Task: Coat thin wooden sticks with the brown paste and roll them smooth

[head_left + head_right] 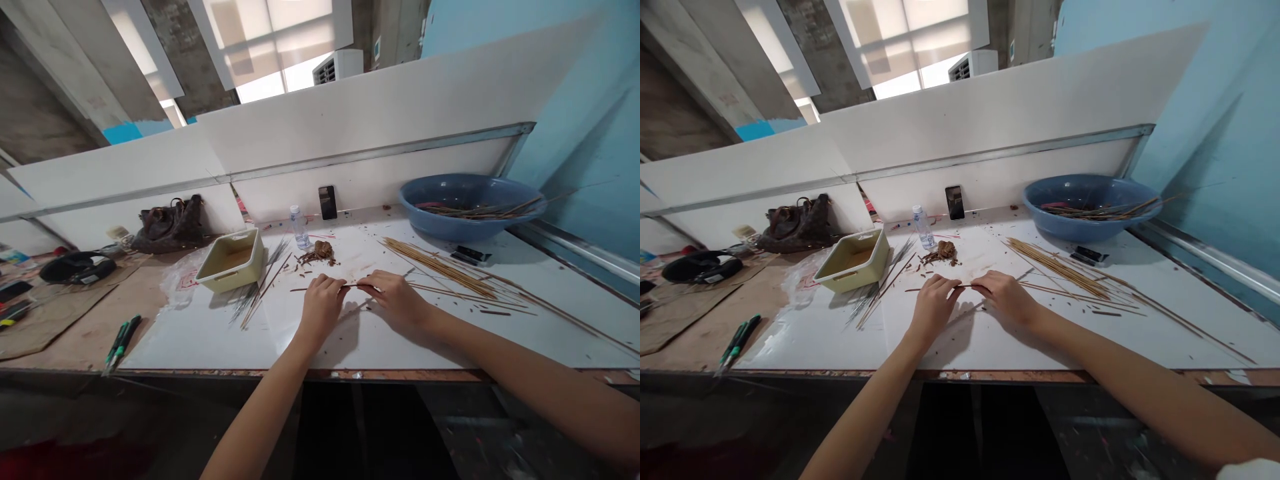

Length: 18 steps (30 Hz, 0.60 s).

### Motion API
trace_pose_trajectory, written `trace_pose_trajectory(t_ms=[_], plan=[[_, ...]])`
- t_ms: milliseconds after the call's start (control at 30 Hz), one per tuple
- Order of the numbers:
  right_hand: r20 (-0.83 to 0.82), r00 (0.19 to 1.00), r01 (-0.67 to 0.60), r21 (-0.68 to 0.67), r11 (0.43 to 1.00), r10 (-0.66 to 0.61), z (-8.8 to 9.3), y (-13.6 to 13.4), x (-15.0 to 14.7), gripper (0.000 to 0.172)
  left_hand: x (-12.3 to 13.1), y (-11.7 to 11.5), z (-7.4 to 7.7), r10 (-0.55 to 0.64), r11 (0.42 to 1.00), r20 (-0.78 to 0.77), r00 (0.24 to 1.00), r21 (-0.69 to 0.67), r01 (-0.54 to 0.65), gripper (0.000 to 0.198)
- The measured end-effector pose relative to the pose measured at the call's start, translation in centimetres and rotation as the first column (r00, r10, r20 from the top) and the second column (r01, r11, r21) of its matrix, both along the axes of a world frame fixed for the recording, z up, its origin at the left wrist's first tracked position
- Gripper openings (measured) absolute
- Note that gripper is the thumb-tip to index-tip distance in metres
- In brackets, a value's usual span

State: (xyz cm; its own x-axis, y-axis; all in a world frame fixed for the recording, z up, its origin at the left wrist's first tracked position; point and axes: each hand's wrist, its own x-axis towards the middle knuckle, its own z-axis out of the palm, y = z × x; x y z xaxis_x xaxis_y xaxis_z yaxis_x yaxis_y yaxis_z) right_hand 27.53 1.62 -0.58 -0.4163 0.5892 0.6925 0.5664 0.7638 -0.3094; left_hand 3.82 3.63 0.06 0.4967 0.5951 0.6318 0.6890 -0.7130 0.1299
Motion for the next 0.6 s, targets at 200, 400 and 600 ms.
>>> trace_pose_trajectory(t_ms=[200,400,600], plan=[[0.019,1.000,0.019,0.021,1.000,-0.020,-0.18,0.20,-0.27,0.023,-0.08,-0.08,0.16,-0.024,0.999,0.011,1.000,-0.039,0.025,0.005],[0.060,0.997,0.047,0.016,0.999,-0.047,-0.81,0.36,-0.55,0.017,-0.11,-0.12,0.20,-0.037,0.997,-0.007,0.999,-0.064,0.037,0.006],[0.070,0.997,0.029,-0.026,0.999,-0.027,-0.28,-0.07,-0.20,0.018,-0.03,-0.28,0.28,-0.050,0.996,0.004,0.999,-0.067,0.050,0.005]])
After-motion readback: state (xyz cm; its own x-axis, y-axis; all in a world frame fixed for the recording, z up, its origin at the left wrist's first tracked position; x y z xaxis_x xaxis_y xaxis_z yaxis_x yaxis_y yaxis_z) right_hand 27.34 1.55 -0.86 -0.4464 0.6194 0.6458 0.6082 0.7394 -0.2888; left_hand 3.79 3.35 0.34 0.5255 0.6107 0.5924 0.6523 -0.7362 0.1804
